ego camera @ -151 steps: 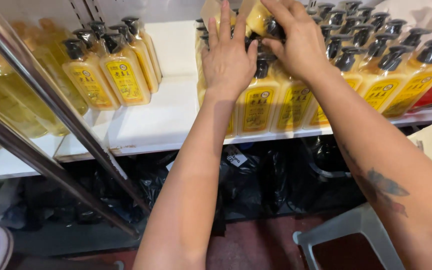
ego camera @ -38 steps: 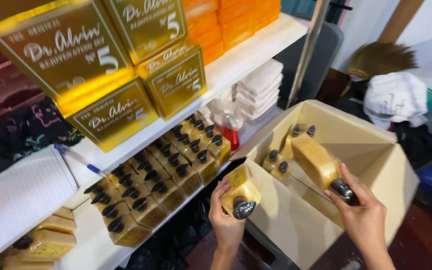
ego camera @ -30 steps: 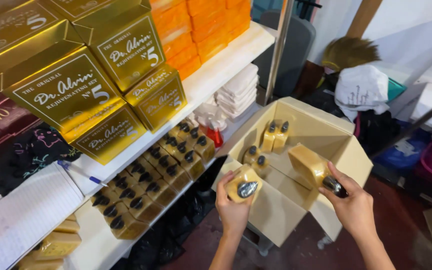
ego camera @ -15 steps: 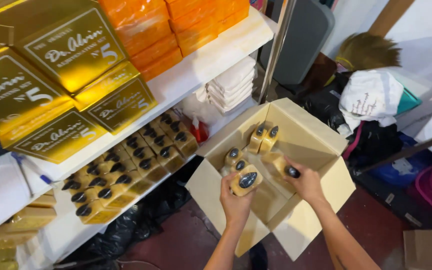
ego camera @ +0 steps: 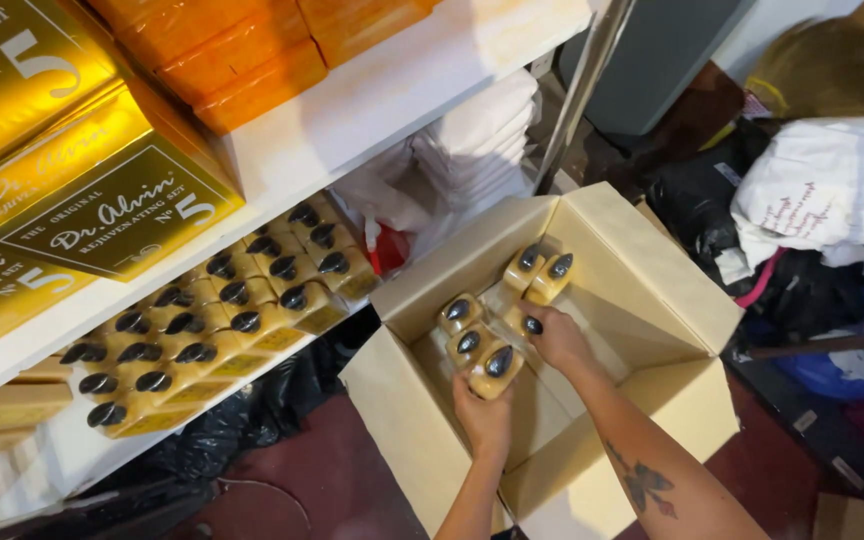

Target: Transferring bottles of beauty product from a stockroom shelf into a cardboard box for packing.

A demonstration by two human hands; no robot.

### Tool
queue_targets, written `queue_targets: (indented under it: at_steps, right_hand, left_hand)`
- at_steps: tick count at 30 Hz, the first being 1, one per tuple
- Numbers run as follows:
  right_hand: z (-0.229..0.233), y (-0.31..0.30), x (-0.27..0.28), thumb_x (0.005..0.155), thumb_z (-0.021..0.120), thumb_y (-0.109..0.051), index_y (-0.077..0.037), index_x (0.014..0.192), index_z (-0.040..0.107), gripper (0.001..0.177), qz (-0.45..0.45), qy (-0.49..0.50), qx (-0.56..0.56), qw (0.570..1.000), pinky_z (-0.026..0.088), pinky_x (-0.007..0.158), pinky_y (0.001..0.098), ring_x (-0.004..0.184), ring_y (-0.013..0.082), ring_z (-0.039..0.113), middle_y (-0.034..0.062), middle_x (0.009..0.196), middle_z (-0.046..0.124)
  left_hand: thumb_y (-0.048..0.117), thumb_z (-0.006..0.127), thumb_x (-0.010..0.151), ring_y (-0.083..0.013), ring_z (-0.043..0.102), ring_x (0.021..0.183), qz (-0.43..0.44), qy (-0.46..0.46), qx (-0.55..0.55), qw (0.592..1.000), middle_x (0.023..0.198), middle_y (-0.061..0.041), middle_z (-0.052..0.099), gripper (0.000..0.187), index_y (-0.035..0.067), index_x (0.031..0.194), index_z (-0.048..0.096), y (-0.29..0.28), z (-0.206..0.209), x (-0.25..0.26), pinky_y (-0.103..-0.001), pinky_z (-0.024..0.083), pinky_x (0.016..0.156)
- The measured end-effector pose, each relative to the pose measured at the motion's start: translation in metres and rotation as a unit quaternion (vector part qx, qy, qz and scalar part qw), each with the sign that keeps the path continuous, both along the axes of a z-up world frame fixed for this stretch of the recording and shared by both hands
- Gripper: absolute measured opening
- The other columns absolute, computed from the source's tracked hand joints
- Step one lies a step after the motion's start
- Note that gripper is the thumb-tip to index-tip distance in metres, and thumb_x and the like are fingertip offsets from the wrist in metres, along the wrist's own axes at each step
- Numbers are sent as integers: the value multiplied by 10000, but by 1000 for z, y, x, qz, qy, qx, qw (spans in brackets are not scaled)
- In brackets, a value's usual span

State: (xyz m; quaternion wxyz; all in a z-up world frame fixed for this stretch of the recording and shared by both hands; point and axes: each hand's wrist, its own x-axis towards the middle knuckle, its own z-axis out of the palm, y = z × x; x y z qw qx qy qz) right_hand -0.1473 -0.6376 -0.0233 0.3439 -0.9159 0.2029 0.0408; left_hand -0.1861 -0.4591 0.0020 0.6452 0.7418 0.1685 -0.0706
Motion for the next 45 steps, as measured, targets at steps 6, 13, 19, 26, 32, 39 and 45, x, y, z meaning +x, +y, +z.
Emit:
queue_targets:
  at_steps: [6, 13, 19, 26, 32, 39, 45]
  right_hand:
    - [-10, 6, 40, 764, 803, -124, -249, 1413, 589, 694, 7, 33, 16, 999, 518, 960, 451, 1103, 379, 669, 168, 1174, 712]
    - [-9, 10, 15, 752, 800, -108, -192, 1502, 454, 831, 5, 34, 33, 999, 453, 1074, 432, 1276, 387, 560, 193, 1378, 590]
    - [85, 4, -30, 731, 764, -9, -239, 1591, 309, 1000, 129, 53, 90, 986, 340, 1159, 417, 1420, 347, 400, 134, 1569, 425]
    - [69, -14, -56, 631, 868, 2, -169, 1354, 561, 803, 60, -34, 196, 978, 517, 1008, 360, 1285, 273, 592, 65, 1421, 582]
    - [46, -17, -66, 628, 857, 6, -105, 1197, 629, 624, 24, -51, 155, 986, 573, 911, 358, 1082, 279, 705, 103, 1173, 693]
    - [11, 19, -61, 589, 832, 19, -104, 1116, 625, 579, 98, -18, 46, 994, 531, 930, 436, 1076, 380, 645, 143, 1120, 674]
    - [-84, 53, -70, 627, 815, 33, -101, 1178, 606, 605, 69, -7, 11, 998, 507, 955, 456, 1139, 398, 603, 162, 1160, 661]
  left_hand:
    - [89, 914, 615, -196, 704, 928, 9, 24, 41, 999, 980, -92, 728, 516, 40, 1033, 615, 0, -25, -4, -328, 555, 870]
    - [111, 917, 613, -223, 711, 926, 23, 35, 32, 999, 988, -85, 730, 546, 72, 1063, 610, -7, -43, 3, -341, 562, 864]
    - [85, 921, 603, -312, 697, 975, -36, -31, 100, 994, 1027, -142, 717, 536, 39, 1048, 627, -24, -49, 8, -395, 548, 887]
    - [69, 869, 664, -325, 678, 1106, -169, -39, 26, 984, 1207, -131, 674, 565, 76, 1159, 598, -40, -36, 17, -393, 544, 940]
    - [25, 864, 656, -398, 557, 1298, -302, -133, 88, 940, 1408, -197, 569, 756, 67, 1345, 555, -34, -59, 21, -426, 479, 1068]
    - [208, 941, 677, -453, 419, 1386, -388, 60, 256, 883, 1524, -269, 371, 1031, 67, 1499, 336, -3, -43, 29, -471, 383, 1143]
    - [148, 831, 772, -475, 350, 1435, -394, 80, 296, 867, 1624, -243, 269, 975, 97, 1567, 268, 16, -62, 26, -480, 375, 1154]
